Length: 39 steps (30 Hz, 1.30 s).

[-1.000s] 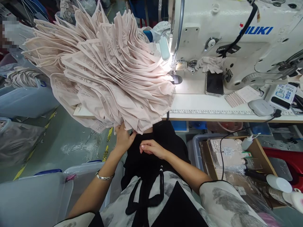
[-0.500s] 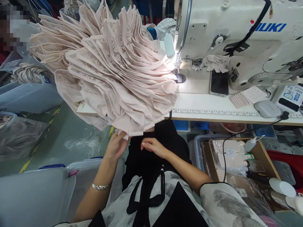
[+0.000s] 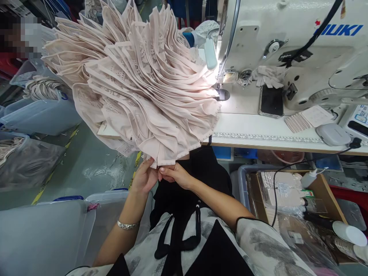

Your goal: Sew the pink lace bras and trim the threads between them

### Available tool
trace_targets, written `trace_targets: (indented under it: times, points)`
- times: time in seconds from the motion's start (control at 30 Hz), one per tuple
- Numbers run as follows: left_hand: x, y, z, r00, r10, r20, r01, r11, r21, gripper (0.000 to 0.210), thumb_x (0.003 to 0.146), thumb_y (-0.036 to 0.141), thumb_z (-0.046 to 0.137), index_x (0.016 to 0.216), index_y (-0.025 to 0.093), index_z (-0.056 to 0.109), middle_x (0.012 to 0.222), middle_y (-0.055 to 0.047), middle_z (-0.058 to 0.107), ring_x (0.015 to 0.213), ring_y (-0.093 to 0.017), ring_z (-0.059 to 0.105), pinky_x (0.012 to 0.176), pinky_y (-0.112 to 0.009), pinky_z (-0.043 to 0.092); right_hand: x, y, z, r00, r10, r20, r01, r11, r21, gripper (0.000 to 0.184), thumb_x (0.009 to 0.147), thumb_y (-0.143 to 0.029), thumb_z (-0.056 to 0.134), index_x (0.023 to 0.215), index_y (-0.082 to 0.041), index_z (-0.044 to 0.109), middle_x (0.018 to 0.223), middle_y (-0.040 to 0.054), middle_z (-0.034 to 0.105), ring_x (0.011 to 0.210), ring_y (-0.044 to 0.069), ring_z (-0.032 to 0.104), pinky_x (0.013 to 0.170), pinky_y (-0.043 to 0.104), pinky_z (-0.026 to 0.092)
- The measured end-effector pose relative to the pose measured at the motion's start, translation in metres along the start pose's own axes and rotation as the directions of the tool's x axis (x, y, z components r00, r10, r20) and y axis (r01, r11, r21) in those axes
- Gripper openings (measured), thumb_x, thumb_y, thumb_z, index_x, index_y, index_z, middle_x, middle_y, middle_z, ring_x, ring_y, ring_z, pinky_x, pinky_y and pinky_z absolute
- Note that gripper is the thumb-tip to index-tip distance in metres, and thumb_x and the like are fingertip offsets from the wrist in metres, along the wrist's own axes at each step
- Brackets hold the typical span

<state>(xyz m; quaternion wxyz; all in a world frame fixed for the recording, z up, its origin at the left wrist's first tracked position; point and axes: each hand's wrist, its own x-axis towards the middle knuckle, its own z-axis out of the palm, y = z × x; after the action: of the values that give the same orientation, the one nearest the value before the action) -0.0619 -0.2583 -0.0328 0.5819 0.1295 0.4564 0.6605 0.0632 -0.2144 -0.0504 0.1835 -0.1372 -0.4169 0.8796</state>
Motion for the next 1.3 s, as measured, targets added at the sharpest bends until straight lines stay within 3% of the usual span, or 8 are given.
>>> trace_targets:
  times: [0.17, 0.3, 0.43, 0.63, 0.73, 0.9, 1.1, 1.3]
  points:
    - [0.002, 0.000, 0.003, 1.000, -0.014, -0.013, 0.013, 0.998, -0.065, 0.026, 0.063, 0.038, 0.080, 0.064, 0.022, 0.060, 0.071, 0.002, 0.063, 0.085, -0.016, 0.063, 0.075, -0.028, 0.055, -0.011, 0.001, -0.002, 0.999, -0.044, -0.026, 0.044, 0.999, -0.007, 0.047, 0.078, -0.056, 0.065, 0.065, -0.011, 0.059, 0.050, -0.0061, 0.037, 0.044, 0.003, 0.026, 0.045, 0.023, 0.013]
    - [0.003, 0.004, 0.003, 0.996, 0.016, 0.084, -0.011, 0.999, -0.051, 0.046, 0.069, 0.052, 0.072, 0.052, 0.020, 0.043, 0.068, -0.001, 0.060, 0.109, -0.026, 0.058, 0.084, -0.042, 0.054, -0.029, 0.005, -0.020, 0.979, -0.055, -0.195, 0.052, 0.998, -0.020, 0.044, 0.080, -0.055, 0.062, 0.069, -0.013, 0.056, 0.047, -0.0090, 0.030, 0.042, 0.003, 0.021, 0.044, 0.023, 0.011]
    - [0.003, 0.005, 0.000, 0.999, 0.041, 0.020, -0.040, 0.996, -0.074, 0.039, 0.063, 0.051, 0.078, 0.059, 0.023, 0.052, 0.059, 0.001, 0.054, 0.090, -0.023, 0.063, 0.078, -0.039, 0.055, -0.030, 0.005, -0.032, 0.980, -0.010, -0.198, 0.000, 0.999, -0.050, 0.039, 0.086, -0.049, 0.058, 0.074, -0.012, 0.059, 0.047, -0.0093, 0.030, 0.043, 0.003, 0.020, 0.044, 0.023, 0.010]
    - [0.002, 0.009, -0.001, 0.996, 0.086, 0.017, -0.086, 0.996, 0.020, 0.050, 0.068, 0.058, 0.072, 0.052, 0.020, 0.043, 0.061, -0.001, 0.053, 0.081, -0.020, 0.060, 0.076, -0.039, 0.054, -0.006, -0.004, -0.017, 0.994, 0.014, -0.112, -0.018, 0.999, -0.032, 0.042, 0.083, -0.052, 0.061, 0.072, -0.012, 0.060, 0.047, -0.0092, 0.030, 0.044, 0.004, 0.021, 0.046, 0.023, 0.012]
    - [0.004, 0.009, -0.001, 0.997, 0.077, 0.005, -0.077, 0.997, -0.024, 0.036, 0.067, 0.047, 0.076, 0.062, 0.021, 0.051, 0.066, 0.002, 0.054, 0.071, -0.014, 0.054, 0.071, -0.033, 0.052, -0.005, -0.004, -0.015, 0.994, -0.025, -0.109, 0.018, 0.998, -0.062, 0.045, 0.081, -0.054, 0.063, 0.065, -0.012, 0.058, 0.048, -0.0077, 0.032, 0.045, 0.004, 0.024, 0.046, 0.023, 0.012]
    - [0.015, -0.006, 0.008, 0.988, -0.040, 0.150, 0.051, 0.996, -0.070, 0.035, 0.061, 0.037, 0.084, 0.069, 0.021, 0.054, 0.059, 0.008, 0.047, 0.050, -0.006, 0.038, 0.055, -0.025, 0.042, -0.026, 0.003, -0.029, 0.999, 0.007, -0.049, -0.013, 0.993, -0.118, 0.045, 0.082, -0.052, 0.062, 0.066, -0.011, 0.060, 0.048, -0.0073, 0.033, 0.044, 0.003, 0.025, 0.047, 0.023, 0.013]
    - [0.026, -0.019, 0.021, 0.998, -0.039, 0.040, 0.035, 0.995, 0.090, 0.036, 0.049, 0.024, 0.089, 0.075, 0.018, 0.065, 0.077, 0.002, 0.065, 0.077, -0.011, 0.060, 0.077, -0.026, 0.047, -0.047, 0.003, -0.044, 0.982, -0.032, -0.188, 0.015, 0.995, -0.094, 0.041, 0.084, -0.051, 0.060, 0.071, -0.012, 0.058, 0.047, -0.0089, 0.030, 0.043, 0.003, 0.021, 0.045, 0.023, 0.012]
    - [0.019, -0.010, 0.013, 0.997, -0.016, 0.070, 0.017, 1.000, -0.007, 0.037, 0.051, 0.031, 0.087, 0.080, 0.027, 0.064, 0.085, 0.002, 0.069, 0.096, -0.019, 0.064, 0.085, -0.033, 0.050, -0.038, -0.008, -0.047, 0.964, -0.027, -0.266, 0.002, 0.996, -0.095, 0.038, 0.086, -0.047, 0.059, 0.075, -0.011, 0.060, 0.047, -0.0090, 0.029, 0.044, 0.003, 0.020, 0.045, 0.023, 0.011]
